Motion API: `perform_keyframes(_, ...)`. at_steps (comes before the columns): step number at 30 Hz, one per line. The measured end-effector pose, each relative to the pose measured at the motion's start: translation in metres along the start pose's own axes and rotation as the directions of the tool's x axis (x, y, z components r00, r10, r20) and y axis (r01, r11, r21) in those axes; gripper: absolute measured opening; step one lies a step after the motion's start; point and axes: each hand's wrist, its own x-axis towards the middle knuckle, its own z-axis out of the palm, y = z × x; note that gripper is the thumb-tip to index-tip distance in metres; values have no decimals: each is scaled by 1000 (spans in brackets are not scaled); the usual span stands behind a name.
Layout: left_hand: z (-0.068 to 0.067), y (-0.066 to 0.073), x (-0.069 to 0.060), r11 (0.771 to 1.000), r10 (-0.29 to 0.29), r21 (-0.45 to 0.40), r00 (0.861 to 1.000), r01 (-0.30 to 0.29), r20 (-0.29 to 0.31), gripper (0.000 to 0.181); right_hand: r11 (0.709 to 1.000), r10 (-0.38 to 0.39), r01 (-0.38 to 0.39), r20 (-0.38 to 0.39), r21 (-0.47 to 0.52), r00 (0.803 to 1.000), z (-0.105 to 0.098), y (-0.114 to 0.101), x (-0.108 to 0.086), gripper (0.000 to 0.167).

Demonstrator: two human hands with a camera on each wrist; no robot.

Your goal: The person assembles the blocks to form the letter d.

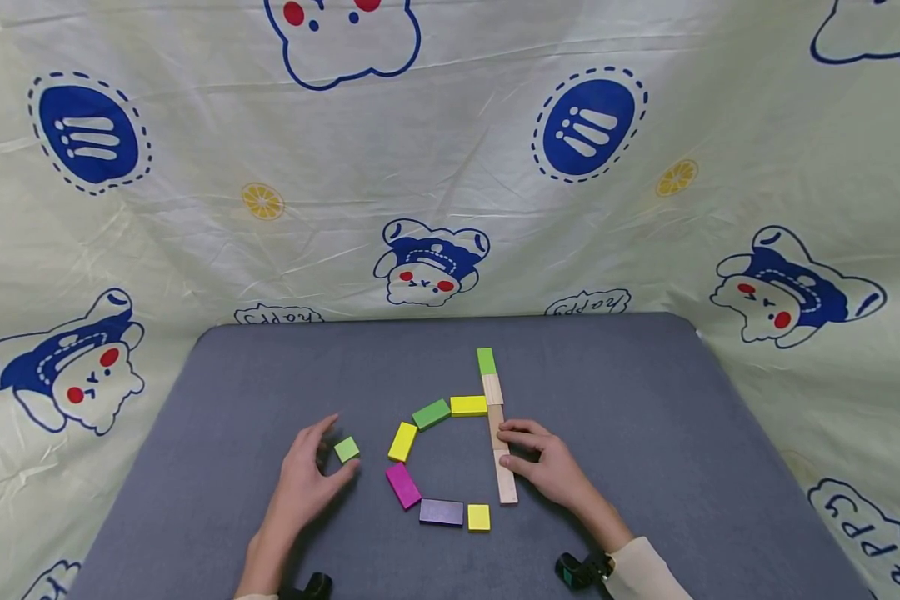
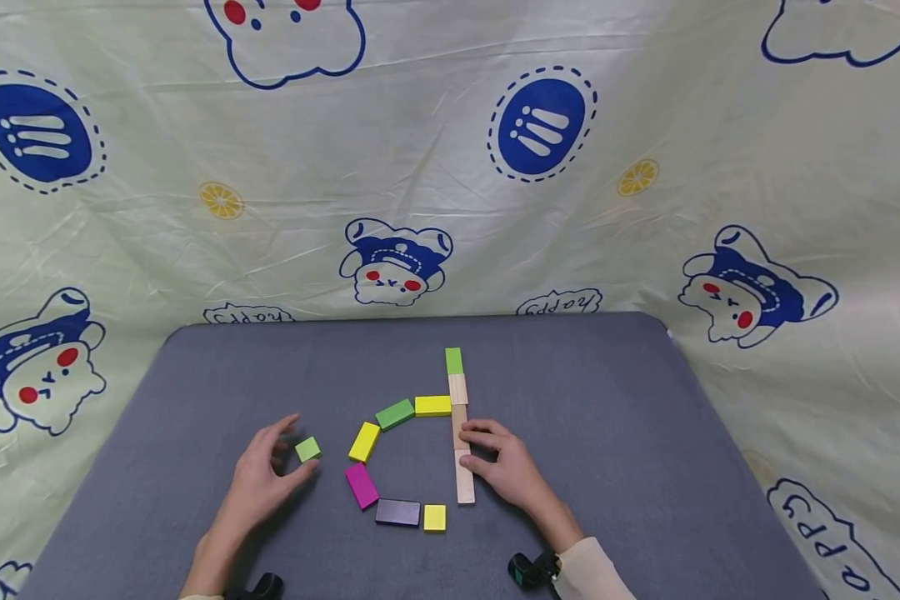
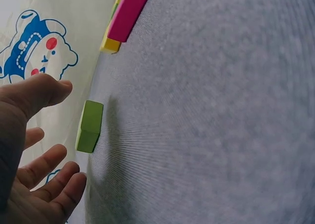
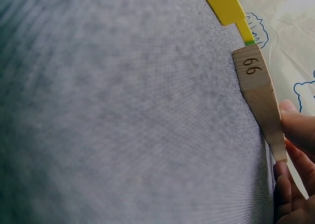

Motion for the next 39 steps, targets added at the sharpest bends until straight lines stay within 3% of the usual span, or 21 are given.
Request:
perform_keyframes(15,4,-6,4,1000,-11,-15,1000,11,-1,60,1000,-6,6,-9,-17,1000,1,1,0,36)
perform_keyframes(23,7,-9,3,999,39,-9,998,-40,-43,47,999,-24,24,-12,-27,1000,1,0,-1,35)
perform_keyframes(31,6,-9,4,999,32,9,999,-31,-24,32,1000,-1,1,-5,-17,1000,1,-1,0,36)
perform_keyframes(39,5,-6,3,999,42,5,999,-41,-23,28,1000,-12,11,-13,-23,1000,1,-1,-1,36)
